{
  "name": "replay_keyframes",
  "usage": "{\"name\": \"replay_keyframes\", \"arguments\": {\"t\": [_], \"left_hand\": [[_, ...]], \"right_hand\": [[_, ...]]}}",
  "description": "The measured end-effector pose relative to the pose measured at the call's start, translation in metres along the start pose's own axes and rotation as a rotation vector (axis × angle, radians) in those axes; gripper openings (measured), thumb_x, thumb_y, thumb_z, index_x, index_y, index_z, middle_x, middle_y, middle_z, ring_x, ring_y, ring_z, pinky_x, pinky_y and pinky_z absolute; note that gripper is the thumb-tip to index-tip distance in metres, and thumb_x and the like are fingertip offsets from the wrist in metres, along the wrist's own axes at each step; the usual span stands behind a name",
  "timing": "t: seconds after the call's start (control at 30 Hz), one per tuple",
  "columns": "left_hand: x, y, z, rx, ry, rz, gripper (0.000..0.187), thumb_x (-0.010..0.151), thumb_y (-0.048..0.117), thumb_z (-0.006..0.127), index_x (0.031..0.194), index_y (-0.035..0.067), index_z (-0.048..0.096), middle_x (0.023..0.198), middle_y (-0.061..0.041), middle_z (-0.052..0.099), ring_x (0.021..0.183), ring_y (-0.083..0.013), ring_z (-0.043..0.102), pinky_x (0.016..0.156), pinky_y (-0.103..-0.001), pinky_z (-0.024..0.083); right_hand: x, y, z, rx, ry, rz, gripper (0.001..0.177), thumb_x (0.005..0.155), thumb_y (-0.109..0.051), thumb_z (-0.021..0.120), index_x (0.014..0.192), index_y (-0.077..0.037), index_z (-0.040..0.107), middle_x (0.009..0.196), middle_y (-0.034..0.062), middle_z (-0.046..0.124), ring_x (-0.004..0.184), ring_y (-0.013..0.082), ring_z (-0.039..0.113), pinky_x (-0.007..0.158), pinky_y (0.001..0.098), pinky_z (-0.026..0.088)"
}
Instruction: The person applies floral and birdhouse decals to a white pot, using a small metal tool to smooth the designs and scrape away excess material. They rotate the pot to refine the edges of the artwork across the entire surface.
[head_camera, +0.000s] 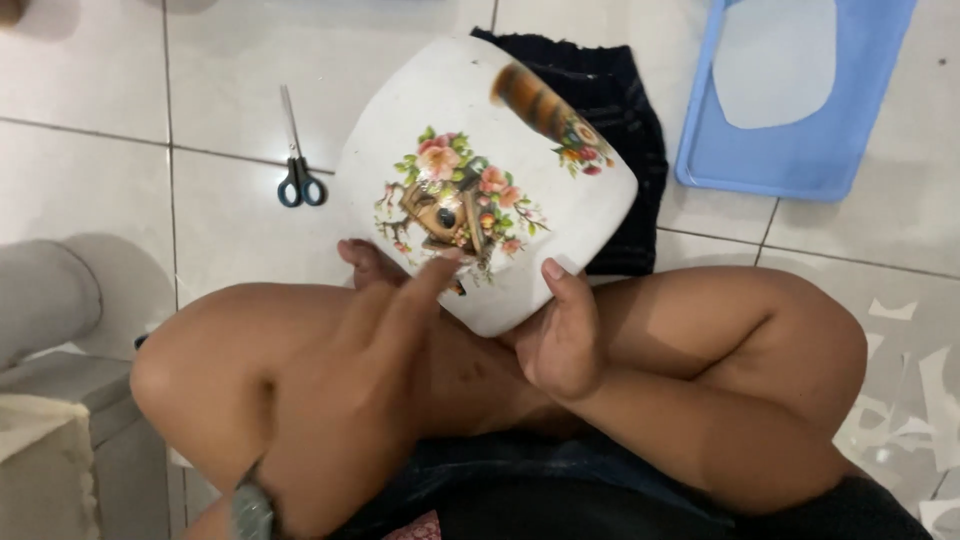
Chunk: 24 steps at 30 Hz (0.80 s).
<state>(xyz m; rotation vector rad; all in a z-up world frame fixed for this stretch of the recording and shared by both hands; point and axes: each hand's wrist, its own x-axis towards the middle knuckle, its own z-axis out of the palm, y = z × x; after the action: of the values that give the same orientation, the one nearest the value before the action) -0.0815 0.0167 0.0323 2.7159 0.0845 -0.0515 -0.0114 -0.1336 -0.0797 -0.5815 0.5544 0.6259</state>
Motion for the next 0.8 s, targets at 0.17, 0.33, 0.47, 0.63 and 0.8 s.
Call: {"name": "replay_keyframes", "arguments": {"t": [0.17, 0.33, 0.47, 0.63, 0.8], "left_hand": [[-0.014, -0.013, 0.039, 0.033, 0.041, -0.010, 0.054, 0.113, 0.006, 0.052, 0.166, 0.018, 0.047, 0.091, -0.002, 0.046, 0.066, -0.0223, 0.051, 0.065, -0.039, 0.046], [-0.011, -0.007, 0.043, -0.023, 0.001, 0.009, 0.062, 0.107, 0.009, 0.061, 0.166, 0.017, 0.045, 0.092, -0.003, 0.051, 0.061, -0.0258, 0.049, 0.062, -0.044, 0.047], [-0.012, -0.003, 0.044, 0.028, -0.071, -0.033, 0.076, 0.094, 0.008, 0.063, 0.165, 0.028, 0.046, 0.090, -0.001, 0.051, 0.056, -0.0272, 0.054, 0.041, -0.046, 0.043], [-0.009, -0.001, 0.040, -0.005, -0.059, -0.050, 0.078, 0.091, 0.009, 0.065, 0.164, 0.029, 0.048, 0.089, -0.002, 0.051, 0.059, -0.0288, 0.055, 0.041, -0.047, 0.043], [-0.011, 0.000, 0.043, -0.009, -0.089, -0.034, 0.079, 0.089, 0.009, 0.064, 0.165, 0.027, 0.047, 0.090, -0.003, 0.056, 0.068, -0.0284, 0.061, 0.045, -0.048, 0.046]], "right_hand": [[-0.001, 0.006, 0.001, -0.125, -0.075, -0.245, 0.080, 0.092, -0.021, 0.062, 0.164, 0.003, 0.036, 0.157, 0.0266, 0.053, 0.145, 0.0404, 0.053, 0.123, 0.0536, 0.045], [0.002, 0.008, -0.003, -0.249, -0.085, -0.294, 0.075, 0.091, -0.016, 0.062, 0.159, 0.008, 0.042, 0.148, 0.0301, 0.060, 0.137, 0.0423, 0.060, 0.113, 0.0504, 0.053], [0.010, 0.011, -0.025, -0.271, -0.104, -0.322, 0.072, 0.092, -0.019, 0.063, 0.157, 0.005, 0.044, 0.142, 0.0232, 0.061, 0.129, 0.0364, 0.061, 0.105, 0.0434, 0.054], [0.017, 0.014, -0.029, -0.255, -0.097, -0.385, 0.072, 0.090, -0.013, 0.064, 0.158, 0.004, 0.046, 0.148, 0.0231, 0.059, 0.138, 0.0363, 0.057, 0.118, 0.0440, 0.048], [0.017, 0.012, -0.030, -0.257, -0.060, -0.379, 0.076, 0.086, -0.016, 0.064, 0.158, 0.002, 0.046, 0.153, 0.0237, 0.056, 0.142, 0.0407, 0.055, 0.121, 0.0486, 0.047]]}}
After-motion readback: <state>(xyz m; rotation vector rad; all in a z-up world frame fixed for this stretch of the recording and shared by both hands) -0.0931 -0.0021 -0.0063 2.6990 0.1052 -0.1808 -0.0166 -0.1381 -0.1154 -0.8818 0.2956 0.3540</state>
